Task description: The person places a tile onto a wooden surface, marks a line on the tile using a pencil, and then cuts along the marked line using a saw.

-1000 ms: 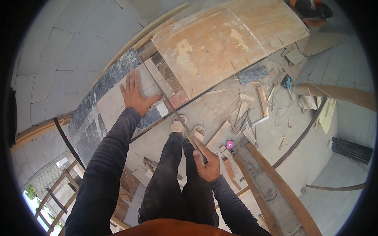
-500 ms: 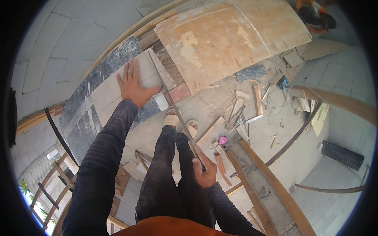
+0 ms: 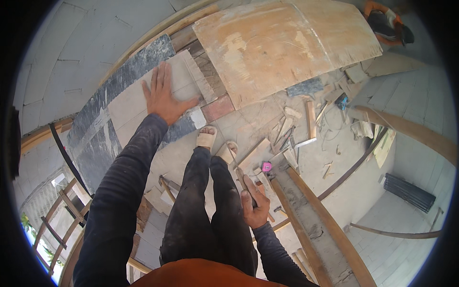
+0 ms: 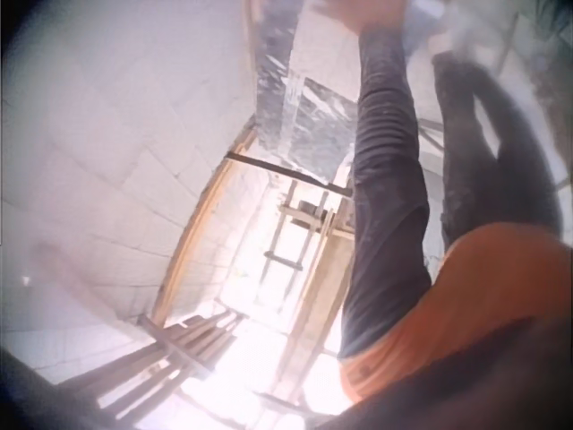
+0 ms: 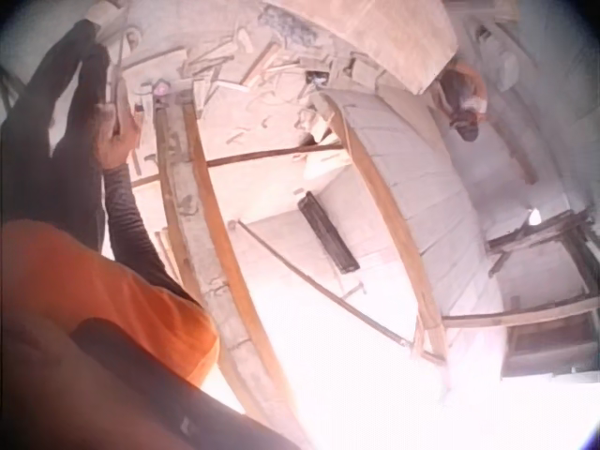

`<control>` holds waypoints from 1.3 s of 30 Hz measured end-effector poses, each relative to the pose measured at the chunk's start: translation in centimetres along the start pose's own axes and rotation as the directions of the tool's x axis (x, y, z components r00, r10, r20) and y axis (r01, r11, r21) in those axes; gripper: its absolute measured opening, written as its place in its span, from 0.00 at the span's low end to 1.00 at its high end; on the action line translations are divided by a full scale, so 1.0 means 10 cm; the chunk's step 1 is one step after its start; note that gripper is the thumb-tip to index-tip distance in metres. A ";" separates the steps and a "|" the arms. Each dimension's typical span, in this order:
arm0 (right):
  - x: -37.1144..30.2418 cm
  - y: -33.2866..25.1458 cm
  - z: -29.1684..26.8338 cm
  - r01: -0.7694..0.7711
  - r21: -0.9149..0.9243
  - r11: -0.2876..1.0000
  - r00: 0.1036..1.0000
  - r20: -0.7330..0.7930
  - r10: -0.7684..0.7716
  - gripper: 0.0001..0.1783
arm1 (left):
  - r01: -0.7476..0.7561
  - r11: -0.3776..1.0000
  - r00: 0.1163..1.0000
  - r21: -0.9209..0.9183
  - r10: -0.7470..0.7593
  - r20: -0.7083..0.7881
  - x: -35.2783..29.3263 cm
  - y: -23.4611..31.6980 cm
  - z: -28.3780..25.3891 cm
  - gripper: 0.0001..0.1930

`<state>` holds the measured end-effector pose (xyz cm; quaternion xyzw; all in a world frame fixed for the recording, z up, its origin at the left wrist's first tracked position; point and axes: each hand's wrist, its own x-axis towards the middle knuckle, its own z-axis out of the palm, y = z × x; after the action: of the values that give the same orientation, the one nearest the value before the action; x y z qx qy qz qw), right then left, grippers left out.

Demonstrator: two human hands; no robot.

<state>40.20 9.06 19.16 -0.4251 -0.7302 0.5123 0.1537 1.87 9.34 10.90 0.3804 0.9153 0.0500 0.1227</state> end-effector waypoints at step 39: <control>1.07 -0.47 0.40 -0.086 0.118 0.989 0.991 0.111 0.073 0.25 | -0.037 0.999 0.999 -0.025 0.038 0.029 -0.02 -0.03 0.04 0.72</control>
<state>29.07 14.35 19.29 -0.4159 -0.6868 0.5839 0.1200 1.89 8.95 10.50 0.3965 0.9054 0.0581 0.1401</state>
